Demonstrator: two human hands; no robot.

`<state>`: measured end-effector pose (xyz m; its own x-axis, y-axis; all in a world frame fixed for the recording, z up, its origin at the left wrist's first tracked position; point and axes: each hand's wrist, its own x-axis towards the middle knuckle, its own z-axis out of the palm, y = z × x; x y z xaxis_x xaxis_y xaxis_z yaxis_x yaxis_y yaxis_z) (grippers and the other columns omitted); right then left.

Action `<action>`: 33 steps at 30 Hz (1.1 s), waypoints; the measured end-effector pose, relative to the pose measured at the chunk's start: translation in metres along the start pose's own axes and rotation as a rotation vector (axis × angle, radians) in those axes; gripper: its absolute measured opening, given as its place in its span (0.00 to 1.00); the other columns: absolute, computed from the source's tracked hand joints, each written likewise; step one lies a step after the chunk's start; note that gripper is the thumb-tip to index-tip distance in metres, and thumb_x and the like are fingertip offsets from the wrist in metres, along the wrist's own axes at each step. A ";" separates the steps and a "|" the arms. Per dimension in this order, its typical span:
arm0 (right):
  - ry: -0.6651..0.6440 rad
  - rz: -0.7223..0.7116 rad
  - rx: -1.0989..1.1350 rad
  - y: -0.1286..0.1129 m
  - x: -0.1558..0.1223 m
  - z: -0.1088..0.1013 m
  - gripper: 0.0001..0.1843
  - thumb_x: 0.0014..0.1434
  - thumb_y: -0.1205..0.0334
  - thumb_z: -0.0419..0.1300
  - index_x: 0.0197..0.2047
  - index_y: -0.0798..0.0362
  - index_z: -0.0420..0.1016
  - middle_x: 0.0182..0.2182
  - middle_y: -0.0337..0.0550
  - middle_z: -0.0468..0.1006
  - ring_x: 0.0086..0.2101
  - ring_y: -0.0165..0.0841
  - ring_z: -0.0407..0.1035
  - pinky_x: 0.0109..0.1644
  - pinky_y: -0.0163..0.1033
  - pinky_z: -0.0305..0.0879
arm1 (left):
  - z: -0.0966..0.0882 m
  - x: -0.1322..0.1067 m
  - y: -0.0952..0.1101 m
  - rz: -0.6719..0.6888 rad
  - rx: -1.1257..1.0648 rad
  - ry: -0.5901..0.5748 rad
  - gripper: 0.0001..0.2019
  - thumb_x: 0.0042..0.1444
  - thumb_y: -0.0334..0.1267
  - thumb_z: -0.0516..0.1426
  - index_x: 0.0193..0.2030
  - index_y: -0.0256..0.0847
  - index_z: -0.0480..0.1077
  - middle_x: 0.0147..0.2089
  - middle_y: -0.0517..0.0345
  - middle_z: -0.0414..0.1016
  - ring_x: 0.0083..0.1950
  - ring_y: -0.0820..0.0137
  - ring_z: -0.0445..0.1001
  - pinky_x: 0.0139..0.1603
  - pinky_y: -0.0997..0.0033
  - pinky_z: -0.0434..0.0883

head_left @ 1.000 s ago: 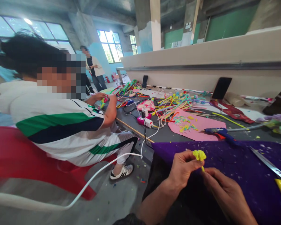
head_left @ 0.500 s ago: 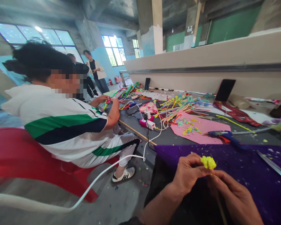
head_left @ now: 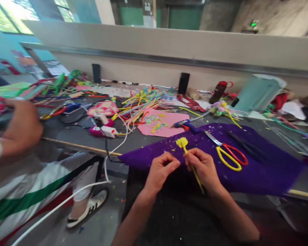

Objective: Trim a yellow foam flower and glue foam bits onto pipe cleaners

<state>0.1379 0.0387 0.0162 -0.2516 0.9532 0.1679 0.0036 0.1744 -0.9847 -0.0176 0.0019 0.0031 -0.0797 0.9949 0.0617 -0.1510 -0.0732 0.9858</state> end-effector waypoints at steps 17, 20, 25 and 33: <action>0.074 -0.149 -0.313 0.013 -0.010 -0.008 0.06 0.56 0.59 0.60 0.31 0.52 0.74 0.24 0.36 0.74 0.23 0.28 0.66 0.28 0.32 0.62 | 0.015 0.005 -0.007 -0.154 -0.346 0.095 0.15 0.41 0.37 0.67 0.37 0.37 0.76 0.28 0.60 0.73 0.21 0.81 0.61 0.19 0.81 0.55; 0.055 -0.140 -0.278 0.018 -0.014 -0.003 0.06 0.56 0.59 0.60 0.31 0.52 0.73 0.24 0.36 0.74 0.24 0.28 0.66 0.29 0.32 0.62 | 0.022 0.004 -0.009 -0.157 -0.439 0.105 0.13 0.40 0.35 0.67 0.35 0.37 0.75 0.28 0.61 0.73 0.21 0.82 0.62 0.19 0.82 0.56; 0.004 -0.138 -0.242 0.023 -0.017 0.005 0.07 0.57 0.58 0.60 0.32 0.53 0.73 0.25 0.37 0.75 0.25 0.28 0.67 0.30 0.32 0.62 | 0.028 0.004 -0.012 -0.178 -0.495 0.189 0.11 0.38 0.34 0.68 0.30 0.36 0.75 0.24 0.63 0.70 0.20 0.83 0.60 0.19 0.83 0.56; -0.050 -0.169 -0.223 0.025 -0.017 0.010 0.07 0.58 0.60 0.59 0.31 0.53 0.74 0.26 0.39 0.78 0.27 0.30 0.70 0.33 0.33 0.65 | 0.026 0.003 -0.022 -0.107 -0.456 0.211 0.09 0.38 0.35 0.68 0.27 0.36 0.77 0.26 0.61 0.73 0.24 0.81 0.63 0.23 0.81 0.60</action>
<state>0.1325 0.0244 -0.0117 -0.3142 0.8935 0.3208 0.1693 0.3852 -0.9072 0.0108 0.0081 -0.0141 -0.2308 0.9662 -0.1151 -0.5800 -0.0416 0.8135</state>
